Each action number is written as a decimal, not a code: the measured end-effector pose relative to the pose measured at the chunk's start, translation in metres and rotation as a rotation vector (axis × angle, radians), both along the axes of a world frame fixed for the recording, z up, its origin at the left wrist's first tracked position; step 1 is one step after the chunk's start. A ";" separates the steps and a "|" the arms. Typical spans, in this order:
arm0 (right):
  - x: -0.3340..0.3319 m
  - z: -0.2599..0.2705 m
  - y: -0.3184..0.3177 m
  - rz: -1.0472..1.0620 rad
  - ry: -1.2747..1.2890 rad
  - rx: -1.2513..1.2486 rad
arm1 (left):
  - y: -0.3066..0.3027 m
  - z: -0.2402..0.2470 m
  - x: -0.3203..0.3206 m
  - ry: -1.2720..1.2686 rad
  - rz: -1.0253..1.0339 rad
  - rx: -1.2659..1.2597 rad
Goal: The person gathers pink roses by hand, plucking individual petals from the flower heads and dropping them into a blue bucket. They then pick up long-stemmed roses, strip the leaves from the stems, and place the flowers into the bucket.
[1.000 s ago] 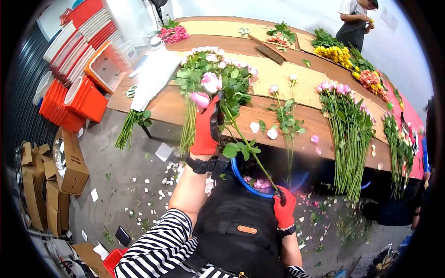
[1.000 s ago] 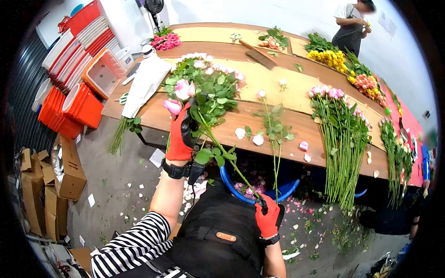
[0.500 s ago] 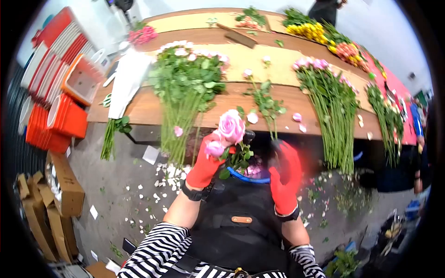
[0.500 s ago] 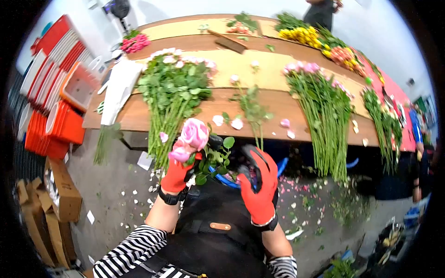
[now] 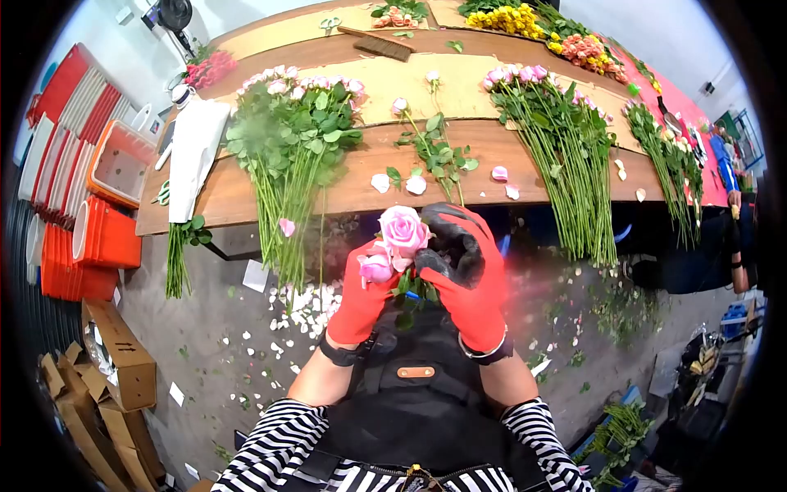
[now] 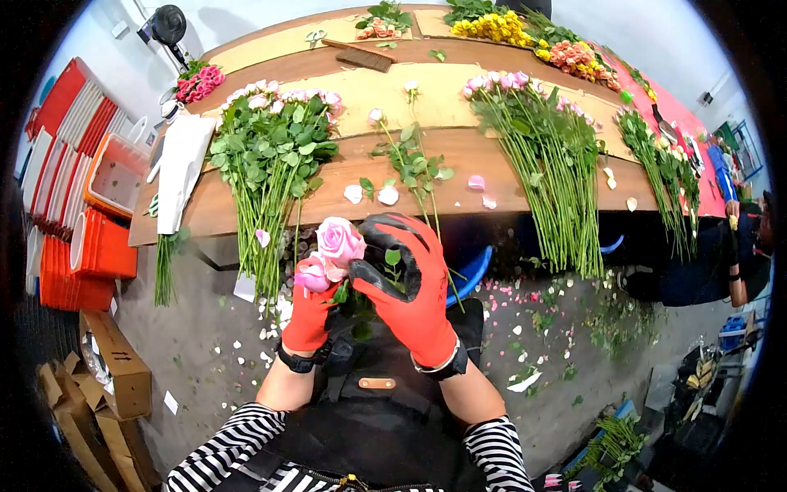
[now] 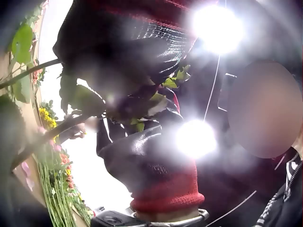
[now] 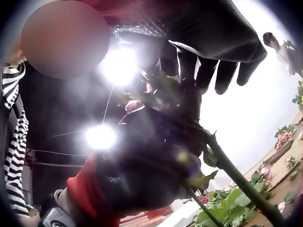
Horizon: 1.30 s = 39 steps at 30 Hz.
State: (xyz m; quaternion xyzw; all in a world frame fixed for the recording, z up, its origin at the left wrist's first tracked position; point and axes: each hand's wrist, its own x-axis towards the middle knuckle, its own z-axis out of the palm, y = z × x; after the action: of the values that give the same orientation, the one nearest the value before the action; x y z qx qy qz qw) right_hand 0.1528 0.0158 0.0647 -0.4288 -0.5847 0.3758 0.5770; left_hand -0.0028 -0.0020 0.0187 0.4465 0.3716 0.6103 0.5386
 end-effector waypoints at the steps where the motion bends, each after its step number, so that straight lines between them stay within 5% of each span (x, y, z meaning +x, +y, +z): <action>1: 0.001 -0.002 -0.001 0.007 -0.037 0.005 | -0.001 0.000 0.002 -0.002 -0.002 -0.002; 6: 0.002 -0.013 0.003 0.006 0.133 -0.047 | 0.002 -0.009 -0.004 0.145 -0.050 0.009; 10: 0.002 -0.001 0.000 0.180 0.627 -0.612 | -0.006 -0.026 0.007 0.029 0.091 0.046; 13: 0.001 -0.018 0.002 0.148 0.767 -0.543 | -0.001 -0.012 0.002 0.089 -0.009 -0.068; 15: 0.004 -0.029 0.012 0.053 0.492 -0.334 | 0.001 0.000 0.006 -0.143 -0.005 -0.158; 18: 0.006 -0.009 0.008 -0.110 0.483 -0.214 | -0.002 -0.032 0.001 0.271 0.088 0.168; 20: 0.004 -0.001 -0.002 -0.086 0.226 -0.065 | -0.006 -0.021 0.006 0.138 0.148 0.086; 22: 0.009 -0.004 -0.009 -0.145 -0.219 0.143 | -0.009 -0.002 0.023 -0.326 0.217 -0.121; 25: -0.002 0.004 -0.012 -0.213 -0.339 0.143 | 0.001 0.002 0.016 0.283 0.219 0.184; 26: -0.002 0.002 -0.013 -0.224 -0.302 0.131 | -0.003 0.008 0.019 0.092 0.196 -0.065; 29: -0.002 -0.012 -0.010 -0.210 -0.135 0.076 | 0.001 0.017 0.019 0.402 0.244 0.138; 34: -0.002 -0.012 -0.010 -0.081 0.289 -0.218 | -0.003 0.012 0.018 0.174 0.147 0.033; 37: -0.002 -0.015 -0.009 0.029 0.569 -0.389 | -0.014 -0.007 0.028 -0.085 0.304 -0.011; 39: 0.000 -0.013 -0.008 0.125 0.731 -0.454 | -0.008 -0.010 0.019 0.021 0.142 0.039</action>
State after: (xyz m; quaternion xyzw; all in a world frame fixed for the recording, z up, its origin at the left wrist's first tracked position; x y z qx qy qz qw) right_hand 0.1524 0.0080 0.0518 -0.3475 -0.2695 0.6561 0.6133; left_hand 0.0161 -0.0103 0.0089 0.4357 0.3963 0.6494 0.4811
